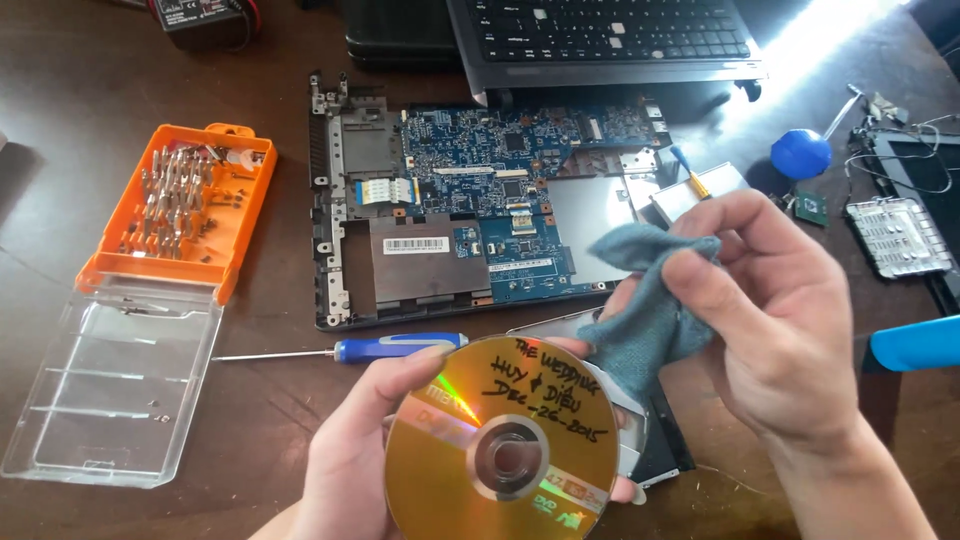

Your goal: Cleaning a DVD disc with a cloth and inserting it into a laptop's internal optical drive tray.

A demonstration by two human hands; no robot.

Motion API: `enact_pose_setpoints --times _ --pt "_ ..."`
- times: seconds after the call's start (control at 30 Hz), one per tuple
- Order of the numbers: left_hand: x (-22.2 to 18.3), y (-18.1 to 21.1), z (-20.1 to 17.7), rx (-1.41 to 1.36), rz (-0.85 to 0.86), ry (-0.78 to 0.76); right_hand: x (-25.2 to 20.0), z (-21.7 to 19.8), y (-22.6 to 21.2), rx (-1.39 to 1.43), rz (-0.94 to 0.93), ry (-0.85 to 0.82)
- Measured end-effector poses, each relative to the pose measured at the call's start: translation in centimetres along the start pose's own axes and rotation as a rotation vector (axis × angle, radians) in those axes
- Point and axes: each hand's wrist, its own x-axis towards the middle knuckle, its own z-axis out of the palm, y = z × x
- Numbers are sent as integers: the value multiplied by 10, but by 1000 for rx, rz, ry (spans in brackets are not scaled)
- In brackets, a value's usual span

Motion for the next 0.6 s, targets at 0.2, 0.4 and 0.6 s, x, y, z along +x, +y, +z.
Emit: enact_pose_setpoints --times 0.2,0.4,0.6 --pt "2 3 0 3 -24 171 -5 9 -2 -281 -267 26" --pt "-2 7 0 6 -36 308 -13 23 7 -508 -563 58" --pt "4 -1 -22 32 -81 -59 -17 14 -15 -916 -1063 -168"
